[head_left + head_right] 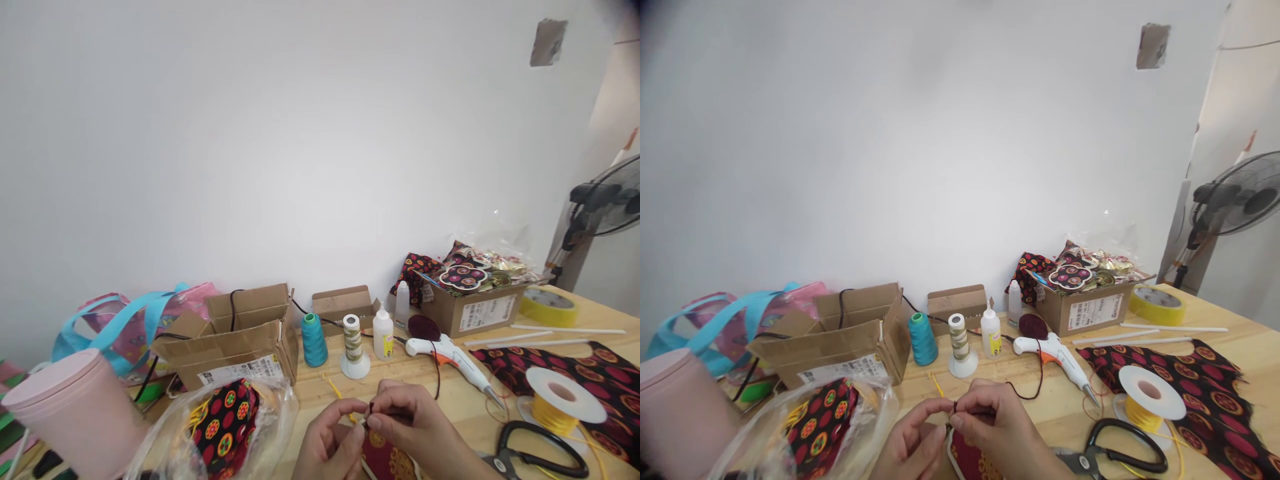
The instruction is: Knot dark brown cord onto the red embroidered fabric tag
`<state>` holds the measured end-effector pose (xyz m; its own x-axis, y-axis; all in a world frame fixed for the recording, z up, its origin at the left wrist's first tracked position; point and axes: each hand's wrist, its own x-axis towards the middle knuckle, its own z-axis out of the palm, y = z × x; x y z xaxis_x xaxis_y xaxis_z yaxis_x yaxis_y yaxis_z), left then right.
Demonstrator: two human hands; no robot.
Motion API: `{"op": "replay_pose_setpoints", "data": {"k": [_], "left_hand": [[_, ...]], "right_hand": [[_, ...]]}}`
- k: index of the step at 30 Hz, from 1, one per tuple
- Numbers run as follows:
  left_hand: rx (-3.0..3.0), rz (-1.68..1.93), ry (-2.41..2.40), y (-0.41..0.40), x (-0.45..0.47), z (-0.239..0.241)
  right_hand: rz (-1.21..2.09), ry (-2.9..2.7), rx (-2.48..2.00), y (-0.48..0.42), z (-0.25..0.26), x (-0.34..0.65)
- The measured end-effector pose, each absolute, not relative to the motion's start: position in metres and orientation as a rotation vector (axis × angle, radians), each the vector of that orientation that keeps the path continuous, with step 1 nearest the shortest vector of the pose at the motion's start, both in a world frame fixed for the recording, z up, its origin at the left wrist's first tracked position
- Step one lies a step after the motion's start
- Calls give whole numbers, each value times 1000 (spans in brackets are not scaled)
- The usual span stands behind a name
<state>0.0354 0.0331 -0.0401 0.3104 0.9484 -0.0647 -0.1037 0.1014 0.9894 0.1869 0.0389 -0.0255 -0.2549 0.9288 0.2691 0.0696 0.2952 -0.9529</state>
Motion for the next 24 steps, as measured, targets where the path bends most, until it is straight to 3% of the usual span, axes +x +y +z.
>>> {"op": "replay_pose_setpoints", "data": {"k": [12,19,24], "left_hand": [[1041,955,1013,33,37,-39],[822,1028,838,35,28,-43],[761,946,773,35,24,-36]], "right_hand": [[1316,-1438,-980,36,-29,182],[1006,-1780,-1055,35,-23,186],[975,-1813,-1089,35,-27,188]]}}
